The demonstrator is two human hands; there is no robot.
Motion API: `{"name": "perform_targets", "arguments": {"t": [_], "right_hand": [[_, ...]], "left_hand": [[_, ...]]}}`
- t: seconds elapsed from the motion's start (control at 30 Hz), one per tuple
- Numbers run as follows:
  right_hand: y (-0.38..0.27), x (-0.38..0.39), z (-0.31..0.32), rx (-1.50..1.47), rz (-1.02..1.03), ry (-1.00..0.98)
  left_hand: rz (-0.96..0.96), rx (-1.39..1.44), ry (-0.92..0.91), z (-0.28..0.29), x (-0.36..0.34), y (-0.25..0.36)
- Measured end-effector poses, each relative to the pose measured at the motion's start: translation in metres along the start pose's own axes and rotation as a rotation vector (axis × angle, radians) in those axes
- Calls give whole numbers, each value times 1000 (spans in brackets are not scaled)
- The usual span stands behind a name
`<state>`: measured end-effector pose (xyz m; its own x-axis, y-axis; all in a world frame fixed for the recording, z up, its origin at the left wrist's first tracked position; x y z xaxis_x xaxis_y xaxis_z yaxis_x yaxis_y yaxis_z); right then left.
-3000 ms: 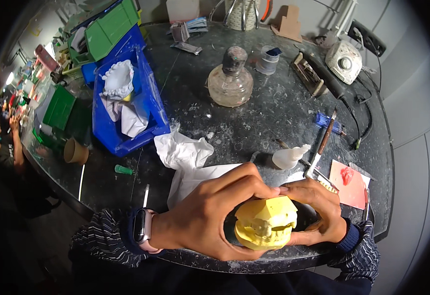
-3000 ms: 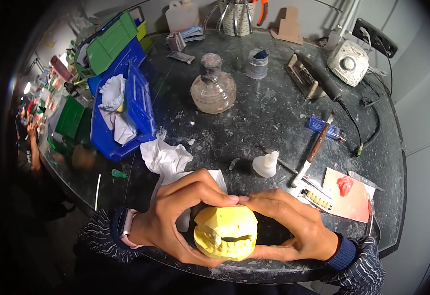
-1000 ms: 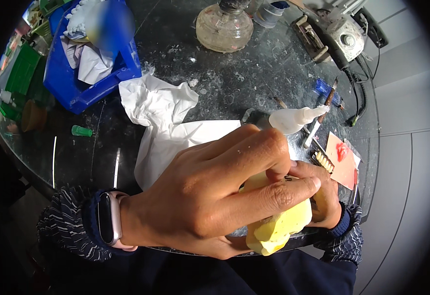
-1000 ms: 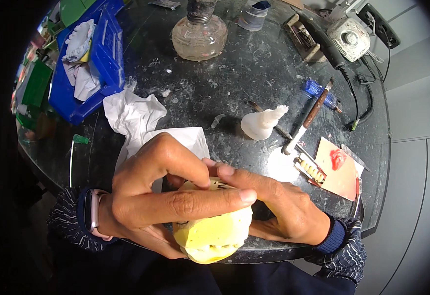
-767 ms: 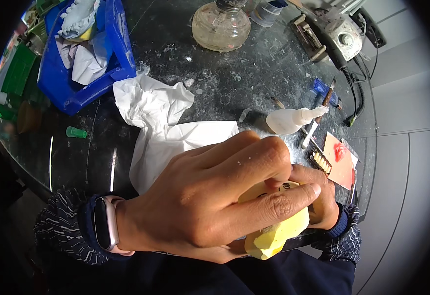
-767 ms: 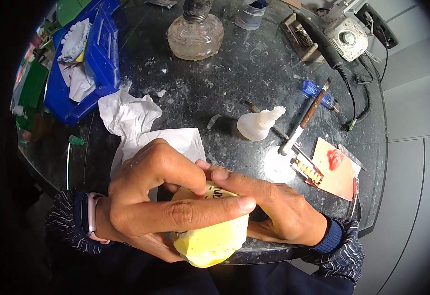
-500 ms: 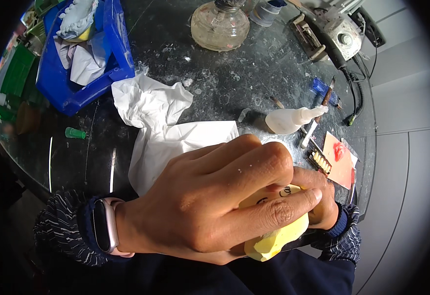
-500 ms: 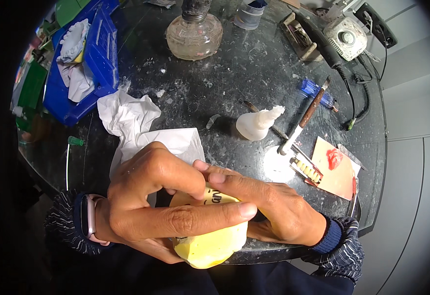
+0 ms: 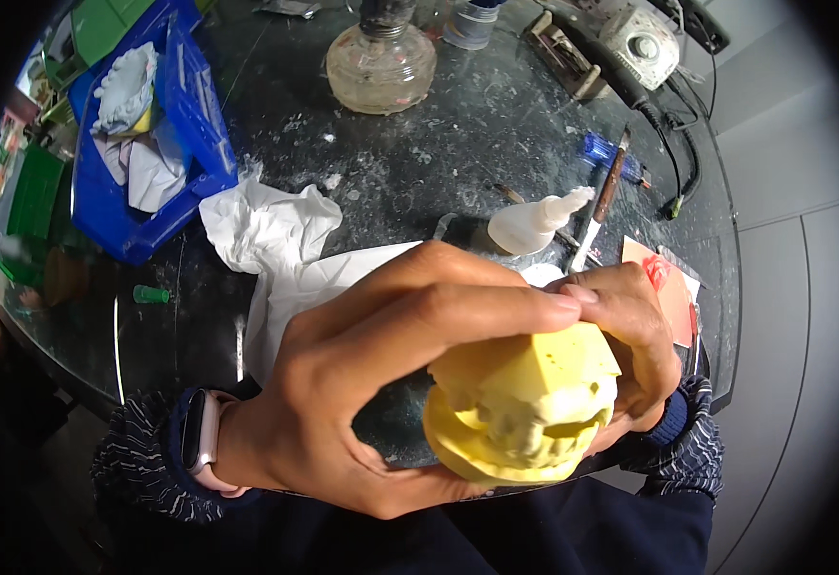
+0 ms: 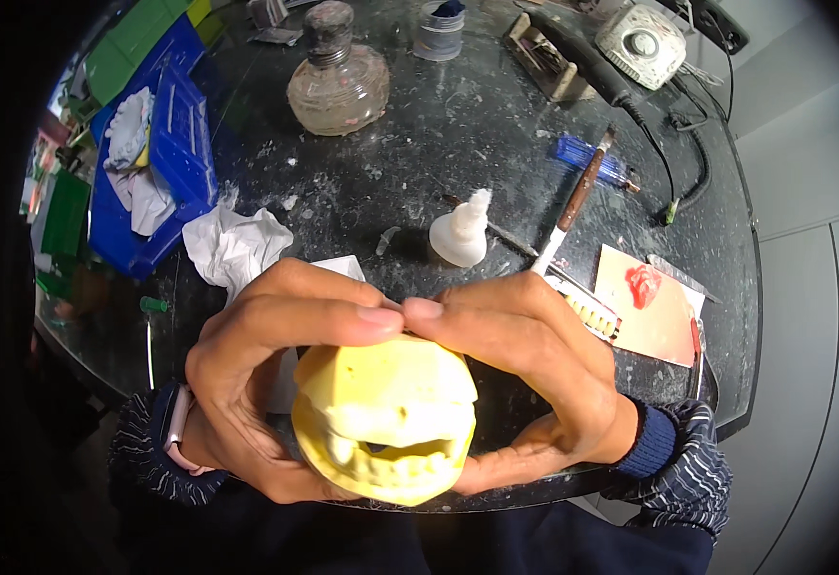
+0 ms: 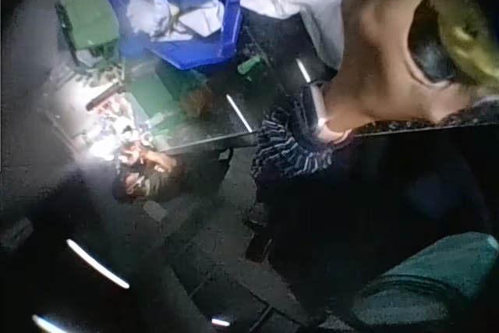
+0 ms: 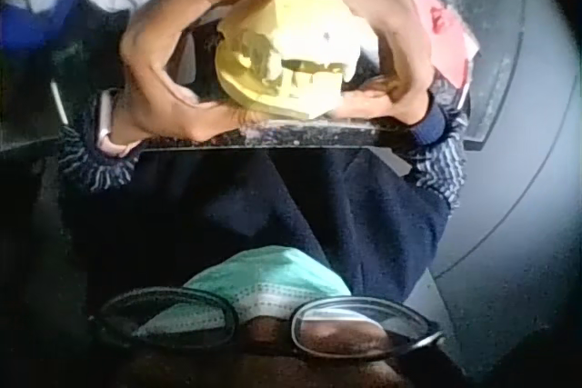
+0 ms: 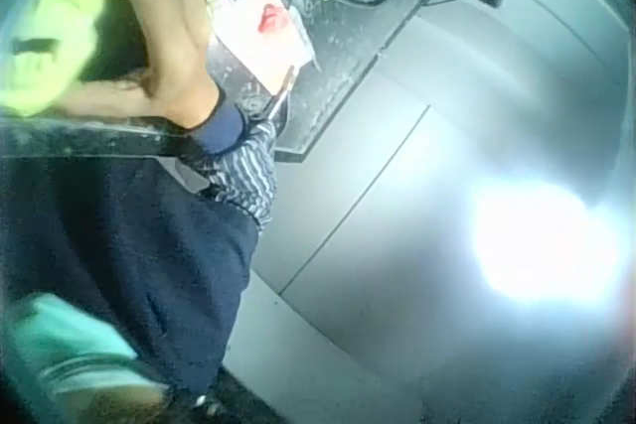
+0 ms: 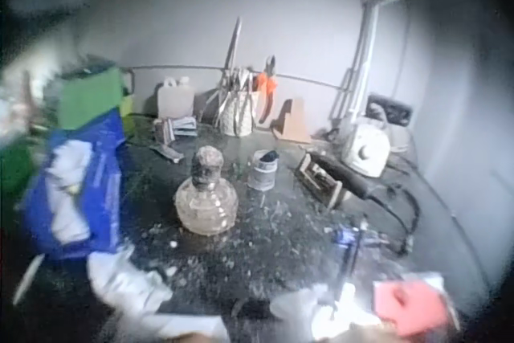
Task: The person fits dental cast models together, scrapes a dental cast using a metal carving tool, and positions an artificial tooth onto it. The person then lights a burner with a lighter and coats the dental cast using a brush.
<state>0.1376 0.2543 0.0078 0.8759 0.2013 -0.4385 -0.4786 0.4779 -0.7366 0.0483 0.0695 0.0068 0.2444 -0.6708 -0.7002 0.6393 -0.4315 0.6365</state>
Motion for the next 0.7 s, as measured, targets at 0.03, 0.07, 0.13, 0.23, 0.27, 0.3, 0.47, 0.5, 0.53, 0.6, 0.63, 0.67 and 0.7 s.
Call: {"name": "perform_targets", "arguments": {"t": [0.03, 0.07, 0.13, 0.23, 0.27, 0.3, 0.47, 0.5, 0.53, 0.6, 0.63, 0.67, 0.7], "right_hand": [[-2, 0, 0, 1, -1, 16], [-5, 0, 0, 31, -26, 21], [-8, 1, 2, 59, -51, 42], [-9, 2, 3, 180, -77, -11], [-9, 3, 3, 175, -77, 4], [-9, 3, 3, 138, -83, 17], [-3, 2, -1, 23, -42, 79], [-2, 2, -2, 18, -49, 93], [-3, 0, -4, 1, -30, 107], [-6, 0, -6, -27, -5, 131], [-7, 0, -5, -25, -6, 146], [-7, 1, -4, -23, -6, 161], [-7, 2, -3, -27, -6, 171]], "left_hand": [[11, 87, 23, -2, 2, -4], [24, 172, 46, -4, 4, -6], [50, 229, -14, -5, 7, -7], [23, 217, -45, -6, 6, -8], [54, 234, -48, -6, 7, -8], [86, 252, -51, -6, 7, -9], [199, 255, -93, -6, 7, -5], [227, 186, -172, -5, 5, -5], [234, 178, -183, -9, 8, -5], [241, 296, 46, -17, 15, -4], [245, 293, 35, -14, 14, -3], [272, 303, -78, -10, 13, -2], [299, 312, -191, -9, 12, -1]]}}
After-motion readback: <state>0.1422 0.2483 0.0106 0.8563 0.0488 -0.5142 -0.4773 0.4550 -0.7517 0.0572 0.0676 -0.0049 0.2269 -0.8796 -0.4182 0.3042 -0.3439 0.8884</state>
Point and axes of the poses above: each hand's wrist, its own x-axis away from the middle knuckle, its own z-axis out of the back of the hand, y = z × x, the point moved 2 cm from there along -x, towards the middle knuckle, and after that the axes turned 10 degrees about -z, right-handed, at the moved point
